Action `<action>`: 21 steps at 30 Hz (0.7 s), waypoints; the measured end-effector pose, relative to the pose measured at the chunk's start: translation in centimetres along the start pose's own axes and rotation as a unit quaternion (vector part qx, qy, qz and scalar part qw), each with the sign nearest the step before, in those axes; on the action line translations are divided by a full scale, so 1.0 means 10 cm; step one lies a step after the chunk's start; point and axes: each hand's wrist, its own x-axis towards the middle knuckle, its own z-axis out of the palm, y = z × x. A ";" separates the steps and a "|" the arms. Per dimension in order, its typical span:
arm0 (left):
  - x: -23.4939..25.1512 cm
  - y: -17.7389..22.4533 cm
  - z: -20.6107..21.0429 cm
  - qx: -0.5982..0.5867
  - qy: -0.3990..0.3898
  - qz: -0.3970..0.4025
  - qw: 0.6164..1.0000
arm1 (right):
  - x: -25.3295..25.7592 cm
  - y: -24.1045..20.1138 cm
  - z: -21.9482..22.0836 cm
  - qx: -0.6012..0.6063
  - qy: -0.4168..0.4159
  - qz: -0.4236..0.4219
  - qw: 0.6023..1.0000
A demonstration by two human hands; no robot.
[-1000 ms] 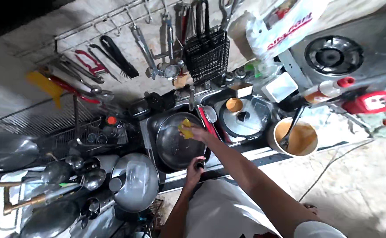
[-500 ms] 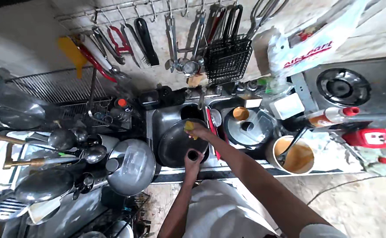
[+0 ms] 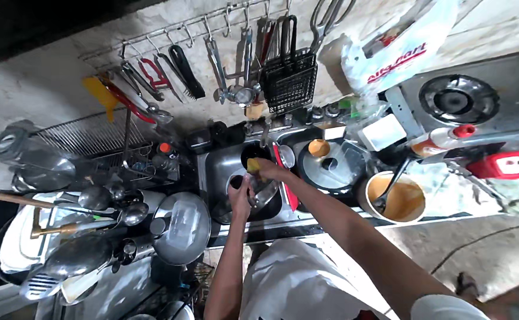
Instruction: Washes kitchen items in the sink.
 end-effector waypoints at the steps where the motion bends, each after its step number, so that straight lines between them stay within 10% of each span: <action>1: 0.01 0.02 0.01 -0.001 0.005 -0.006 1.000 | 0.00 0.04 0.00 -0.010 -0.002 -0.011 1.000; 14: 0.08 0.41 0.24 -0.053 0.086 -0.008 0.995 | -0.15 -0.65 -0.26 -0.035 0.118 -0.064 0.990; 21: -0.04 0.75 0.45 -0.048 0.098 0.005 0.994 | -0.09 -0.73 -0.49 0.043 0.031 -0.110 0.993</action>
